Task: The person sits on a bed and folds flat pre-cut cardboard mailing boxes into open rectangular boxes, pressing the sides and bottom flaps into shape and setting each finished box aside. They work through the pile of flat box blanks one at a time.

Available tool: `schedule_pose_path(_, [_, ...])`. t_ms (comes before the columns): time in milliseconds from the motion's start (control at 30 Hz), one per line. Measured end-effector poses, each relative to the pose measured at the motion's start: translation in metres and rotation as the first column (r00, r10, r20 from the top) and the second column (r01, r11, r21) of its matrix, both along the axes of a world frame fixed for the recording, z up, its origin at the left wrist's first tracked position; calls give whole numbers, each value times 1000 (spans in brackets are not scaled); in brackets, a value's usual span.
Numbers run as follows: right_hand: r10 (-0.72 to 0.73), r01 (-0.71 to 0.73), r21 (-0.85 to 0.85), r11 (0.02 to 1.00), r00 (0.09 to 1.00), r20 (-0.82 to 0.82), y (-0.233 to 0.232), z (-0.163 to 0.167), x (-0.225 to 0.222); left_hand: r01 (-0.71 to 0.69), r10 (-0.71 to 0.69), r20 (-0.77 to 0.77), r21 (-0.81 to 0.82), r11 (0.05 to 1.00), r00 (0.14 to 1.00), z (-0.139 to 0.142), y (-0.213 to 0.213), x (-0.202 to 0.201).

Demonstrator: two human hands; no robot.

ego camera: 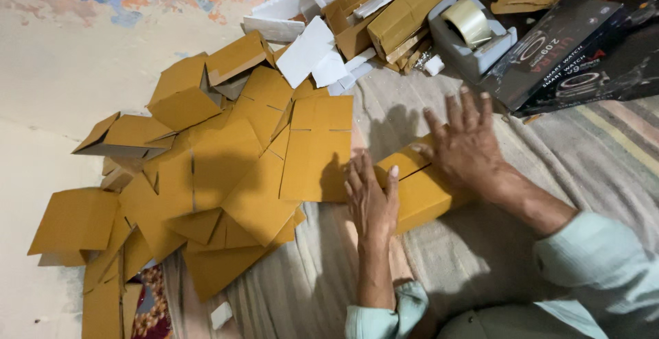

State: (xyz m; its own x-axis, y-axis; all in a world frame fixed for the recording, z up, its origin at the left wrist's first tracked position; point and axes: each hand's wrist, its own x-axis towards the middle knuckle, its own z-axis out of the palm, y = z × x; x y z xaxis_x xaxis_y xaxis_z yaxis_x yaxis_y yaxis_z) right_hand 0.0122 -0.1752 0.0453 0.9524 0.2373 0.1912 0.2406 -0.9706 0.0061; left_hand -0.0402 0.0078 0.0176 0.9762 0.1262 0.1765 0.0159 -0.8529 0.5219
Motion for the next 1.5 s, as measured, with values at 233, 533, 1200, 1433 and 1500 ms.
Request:
schedule_pose_path(233, [64, -73, -108, 991, 994, -85, 16, -18, -3, 48, -41, -29, 315, 948, 999, -7, -10, 2])
schedule_pose_path(533, [192, -190, 35, 981, 977, -92, 45, -5, -11, 27, -36, 56, 145, 989, 998, -5, -12, 8])
schedule_pose_path(1200, [141, -105, 117, 988, 918, -370, -18, 0, -51, 298, -321, 95, 200, 933, 942, 0, -5, -36])
schedule_pose_path(1433, [315, -243, 336, 910, 932, -179, -53, -27, -42, 466, -451, 247, -1, 885, 858, -33, 44, -36])
schedule_pose_path(1500, [389, -243, 465, 851, 887, -249, -65, -31, -33, 537, -472, 329, -141, 832, 818, -42, 55, -23])
